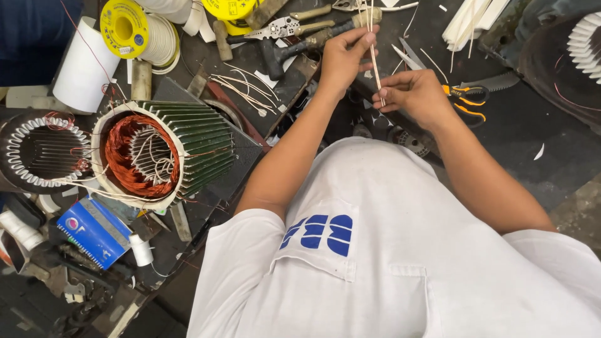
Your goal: The person works at a cluttered workbench, handling white insulated wires and a copper-wound stator. They use yellow-handled scissors to cut the wires and then insert the wire ends into the slots of the stator assembly.
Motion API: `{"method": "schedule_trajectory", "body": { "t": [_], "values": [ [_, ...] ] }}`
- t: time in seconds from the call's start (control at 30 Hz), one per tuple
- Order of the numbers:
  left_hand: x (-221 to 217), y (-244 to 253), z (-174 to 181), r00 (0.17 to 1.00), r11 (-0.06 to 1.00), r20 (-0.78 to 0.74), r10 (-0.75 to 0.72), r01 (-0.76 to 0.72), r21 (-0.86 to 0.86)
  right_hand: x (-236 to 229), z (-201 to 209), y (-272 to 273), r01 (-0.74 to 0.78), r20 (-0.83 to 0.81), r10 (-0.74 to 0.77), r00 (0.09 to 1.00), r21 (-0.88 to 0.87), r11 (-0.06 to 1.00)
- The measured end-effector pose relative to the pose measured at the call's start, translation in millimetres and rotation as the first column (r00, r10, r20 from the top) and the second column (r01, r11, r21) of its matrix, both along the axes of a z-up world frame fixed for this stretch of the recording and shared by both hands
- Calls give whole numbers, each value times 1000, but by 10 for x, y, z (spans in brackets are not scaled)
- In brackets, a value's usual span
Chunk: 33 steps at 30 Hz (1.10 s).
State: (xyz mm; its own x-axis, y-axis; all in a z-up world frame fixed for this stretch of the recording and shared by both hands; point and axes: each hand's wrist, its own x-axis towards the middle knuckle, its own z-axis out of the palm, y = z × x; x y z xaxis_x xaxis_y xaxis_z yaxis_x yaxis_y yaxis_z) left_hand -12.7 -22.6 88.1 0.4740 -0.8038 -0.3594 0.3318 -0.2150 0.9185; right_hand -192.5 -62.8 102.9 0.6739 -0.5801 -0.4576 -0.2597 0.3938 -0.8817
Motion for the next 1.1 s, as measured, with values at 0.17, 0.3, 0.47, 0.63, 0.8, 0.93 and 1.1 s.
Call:
{"method": "schedule_trajectory", "body": {
  "t": [0.17, 0.3, 0.47, 0.63, 0.8, 0.93, 1.1],
  "values": [
    [-27, 38, -55, 998, 999, -61, -19, 17, -33, -38, -43, 19, 1, -9, -1, 1000, -21, 1000],
    [-43, 22, -65, 989, 999, -143, -22, 15, -46, -51, -126, -6, 6, -4, -6, 1000, -7, 1000],
    [-48, 14, -75, 987, 998, -160, -21, 12, -53, -43, -68, 6, 6, -35, -6, 999, 4, 1000],
    [-35, 24, -41, 989, 997, -145, -26, 15, -74, -50, -57, -4, -6, -37, 6, 999, 1, 1000],
    [-50, 38, 51, 990, 993, -116, -79, 68, -100, -51, -104, -11, -19, -38, 19, 999, -9, 1000],
    [-5, 44, 10, 967, 992, -238, -94, 71, -103, -45, -91, 4, -32, -17, 32, 999, -18, 999],
    [39, -4, -94, 881, 991, -471, -51, -13, -132, -47, -119, 40, -68, -123, 67, 990, -5, 998]
  ]
}}
